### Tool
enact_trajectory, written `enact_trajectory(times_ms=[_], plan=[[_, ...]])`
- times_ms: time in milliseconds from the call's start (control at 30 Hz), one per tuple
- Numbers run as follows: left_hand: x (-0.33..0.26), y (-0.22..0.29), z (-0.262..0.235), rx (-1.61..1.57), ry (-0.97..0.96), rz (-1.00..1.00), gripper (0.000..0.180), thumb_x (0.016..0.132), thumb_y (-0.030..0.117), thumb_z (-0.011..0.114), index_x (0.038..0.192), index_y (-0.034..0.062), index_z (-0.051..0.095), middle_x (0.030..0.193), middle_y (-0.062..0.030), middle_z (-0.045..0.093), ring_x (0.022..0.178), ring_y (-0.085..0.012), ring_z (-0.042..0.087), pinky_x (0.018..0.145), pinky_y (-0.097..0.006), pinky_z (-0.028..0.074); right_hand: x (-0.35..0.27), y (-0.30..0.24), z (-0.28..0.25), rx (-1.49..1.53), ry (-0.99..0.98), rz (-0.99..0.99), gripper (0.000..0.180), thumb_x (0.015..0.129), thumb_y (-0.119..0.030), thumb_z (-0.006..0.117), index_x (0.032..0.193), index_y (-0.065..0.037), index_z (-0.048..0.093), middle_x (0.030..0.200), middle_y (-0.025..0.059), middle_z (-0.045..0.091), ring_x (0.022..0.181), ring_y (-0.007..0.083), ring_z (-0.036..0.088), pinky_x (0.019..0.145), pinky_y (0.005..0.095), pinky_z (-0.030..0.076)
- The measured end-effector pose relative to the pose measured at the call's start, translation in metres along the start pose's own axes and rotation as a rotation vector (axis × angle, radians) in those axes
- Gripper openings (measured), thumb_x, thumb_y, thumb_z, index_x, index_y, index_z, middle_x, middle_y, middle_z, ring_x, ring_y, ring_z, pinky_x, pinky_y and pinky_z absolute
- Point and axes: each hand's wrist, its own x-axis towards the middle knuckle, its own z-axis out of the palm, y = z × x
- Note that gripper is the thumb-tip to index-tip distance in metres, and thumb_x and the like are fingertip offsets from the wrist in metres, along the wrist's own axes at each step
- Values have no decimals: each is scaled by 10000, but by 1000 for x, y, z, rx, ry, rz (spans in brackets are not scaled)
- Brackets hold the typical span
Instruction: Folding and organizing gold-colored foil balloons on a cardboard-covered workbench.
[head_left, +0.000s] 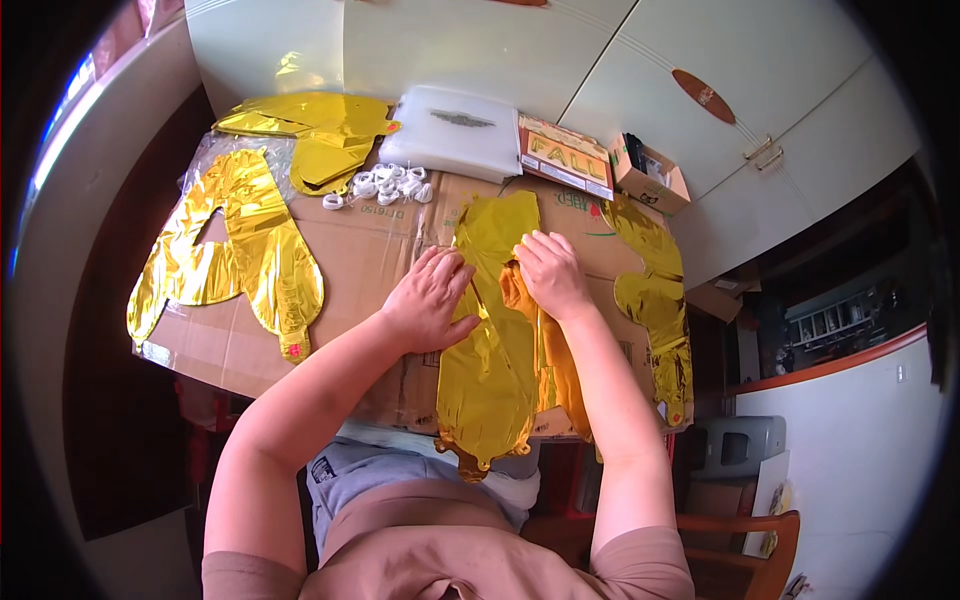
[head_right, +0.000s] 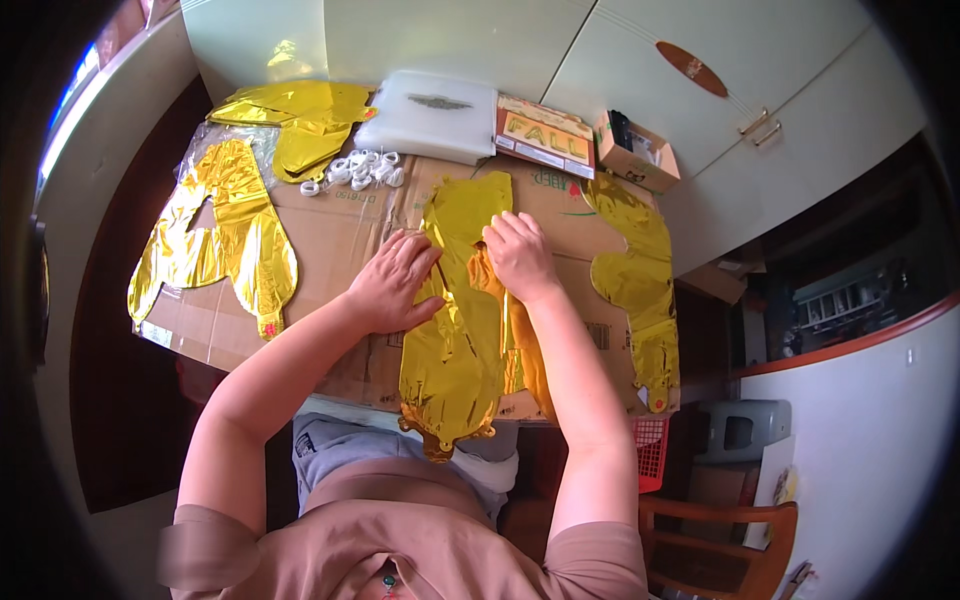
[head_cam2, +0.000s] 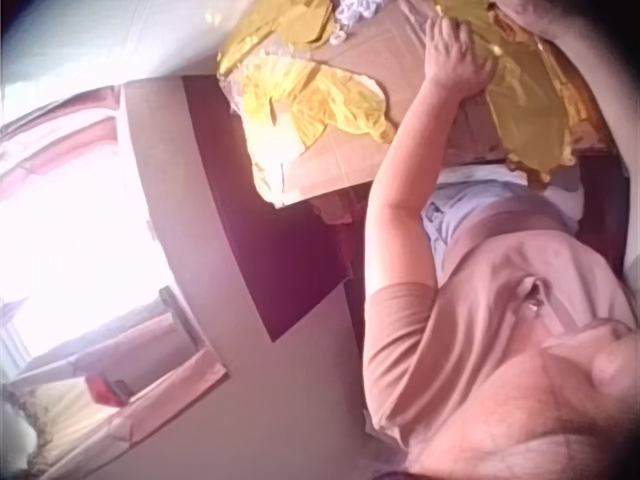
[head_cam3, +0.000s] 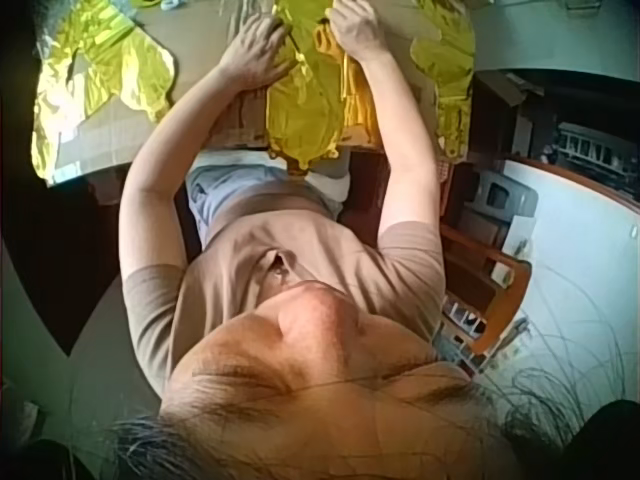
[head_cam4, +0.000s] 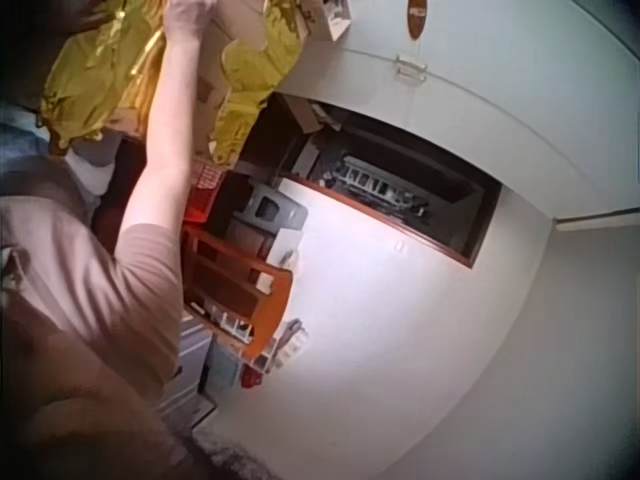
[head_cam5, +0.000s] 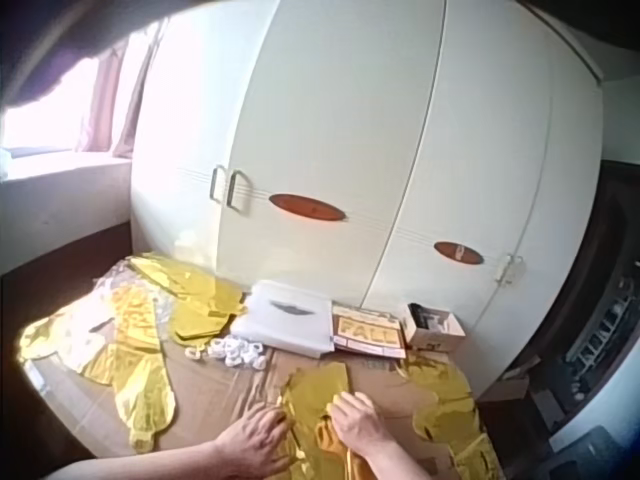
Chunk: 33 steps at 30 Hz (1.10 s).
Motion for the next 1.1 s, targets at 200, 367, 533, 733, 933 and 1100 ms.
enact_trajectory(times_ms=[200, 367, 533, 733, 933, 1100], plan=[[0, -1, 0, 9, 1, -2, 722, 851, 490, 654, 1310, -48, 505, 1280, -217, 501, 1303, -371, 457, 1180, -480, 290, 2, 3, -2, 21, -17, -42, 81, 799, -65, 647, 878, -47, 640, 996, 108, 688, 1024, 274, 648, 915, 400, 497], [0, 0, 1, -9, 52, 17, 698, 829, 425, 692, 1313, -36, 491, 1250, -211, 504, 1245, -391, 487, 1152, -498, 319, 2, 4, -5, 21, -62, -45, 120, 796, -57, 642, 916, -49, 647, 1022, 92, 691, 1038, 263, 650, 914, 388, 501], [0, 0, 2, -16, 53, 17, 695, 827, 422, 695, 1312, -34, 492, 1248, -212, 506, 1238, -393, 491, 1148, -501, 324, 1, 3, -7, 61, -101, -32, 196, 816, -77, 655, 1009, -43, 664, 1087, 103, 688, 1082, 274, 644, 948, 400, 492], [0, 0, 2, -14, 60, 21, 697, 825, 423, 696, 1310, -35, 494, 1250, -214, 506, 1235, -395, 491, 1147, -502, 325, -1, 4, -9, 80, -166, -26, 287, 827, -84, 658, 1111, -47, 674, 1169, 116, 678, 1140, 282, 630, 990, 413, 475], [0, 0, 1, -21, 53, 17, 693, 825, 422, 696, 1302, -40, 499, 1249, -215, 503, 1242, -396, 486, 1150, -499, 320, -1, 7, -12, 98, -190, -36, 307, 826, -79, 655, 1131, -50, 675, 1194, 117, 675, 1151, 286, 628, 1003, 417, 470], [1, 0, 0, -19, 43, 14, 691, 827, 420, 692, 1302, -44, 498, 1249, -215, 501, 1249, -395, 481, 1155, -494, 315, -1, 9, -14, 149, -178, -1, 317, 839, -89, 642, 1152, -52, 677, 1200, 130, 686, 1151, 298, 636, 1014, 416, 473]])
